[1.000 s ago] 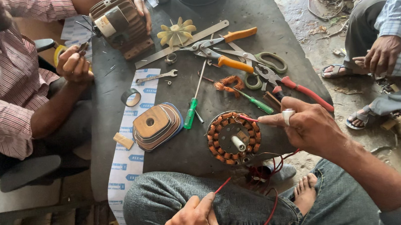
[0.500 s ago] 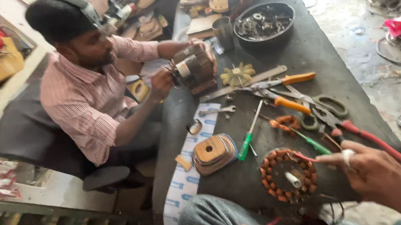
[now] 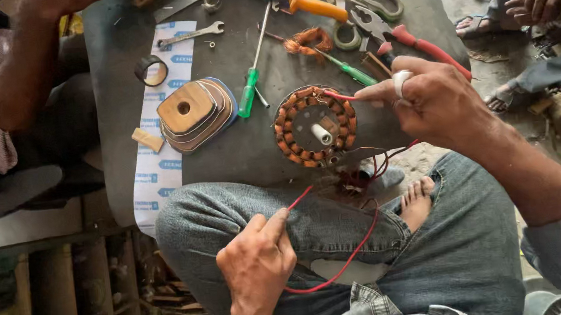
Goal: The person repairs an electrical motor stator by stripping wire insulation, twisting and connecting wires, and securing them with tape. They use pliers, a screwdriver, and electrical tape to complete the connections.
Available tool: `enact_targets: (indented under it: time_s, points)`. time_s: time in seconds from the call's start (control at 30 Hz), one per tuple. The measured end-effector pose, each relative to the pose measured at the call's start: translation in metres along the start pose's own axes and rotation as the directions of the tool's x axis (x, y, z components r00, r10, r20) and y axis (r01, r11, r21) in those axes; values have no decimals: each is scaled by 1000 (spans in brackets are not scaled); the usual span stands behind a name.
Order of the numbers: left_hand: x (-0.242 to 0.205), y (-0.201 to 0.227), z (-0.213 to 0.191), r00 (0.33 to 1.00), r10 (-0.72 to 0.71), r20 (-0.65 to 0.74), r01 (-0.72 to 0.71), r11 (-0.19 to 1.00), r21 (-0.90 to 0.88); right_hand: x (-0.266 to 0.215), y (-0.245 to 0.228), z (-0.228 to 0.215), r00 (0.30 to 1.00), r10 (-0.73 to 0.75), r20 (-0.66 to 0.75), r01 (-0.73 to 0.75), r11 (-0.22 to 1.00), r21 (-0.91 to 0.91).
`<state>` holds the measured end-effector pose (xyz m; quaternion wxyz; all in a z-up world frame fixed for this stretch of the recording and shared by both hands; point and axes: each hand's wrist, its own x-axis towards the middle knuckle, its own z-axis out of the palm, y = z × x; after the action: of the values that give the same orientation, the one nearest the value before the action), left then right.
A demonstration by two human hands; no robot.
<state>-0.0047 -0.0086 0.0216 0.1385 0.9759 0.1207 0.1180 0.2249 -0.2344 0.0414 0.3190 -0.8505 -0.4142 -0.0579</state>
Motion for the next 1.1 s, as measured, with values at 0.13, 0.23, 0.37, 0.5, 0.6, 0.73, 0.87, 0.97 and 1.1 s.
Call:
enact_targets:
  time_s: [0.13,0.23,0.37,0.5,0.6,0.73,0.87,0.97,1.1]
  points:
    - [-2,-1,2,1000,6,-18,-6,1000,10,0,1,0,1000,14,26,-14,1000,5]
    - [-1,-2,0,1000,10,-12,-10,1000,4,-1,3,0,1000,4,22,-4,1000,-5]
    - [0,-4,-8,1000,27,15,-25,994,-107,-1,3,1,999,14,34,-13,1000,-17]
    - [4,0,-9,996,-78,-34,69,975,-210,0,2,0,999,2,42,0,999,-44]
    - [8,4,-8,989,-117,-90,96,973,-209,0,-1,0,999,24,35,-24,1000,-16]
    - [8,4,-7,986,-144,-80,126,973,-194,-1,-1,-1,1000,17,25,-16,1000,-11]
    - [2,-4,-1,989,-122,-87,99,967,-236,-4,7,4,1000,21,19,-21,1000,-8]
    - [3,-7,5,986,-128,-106,103,971,-215,-4,11,9,1000,14,4,-14,1000,-15]
    - [7,0,1,972,-188,-141,140,946,-294,2,3,6,998,58,16,-57,997,-58]
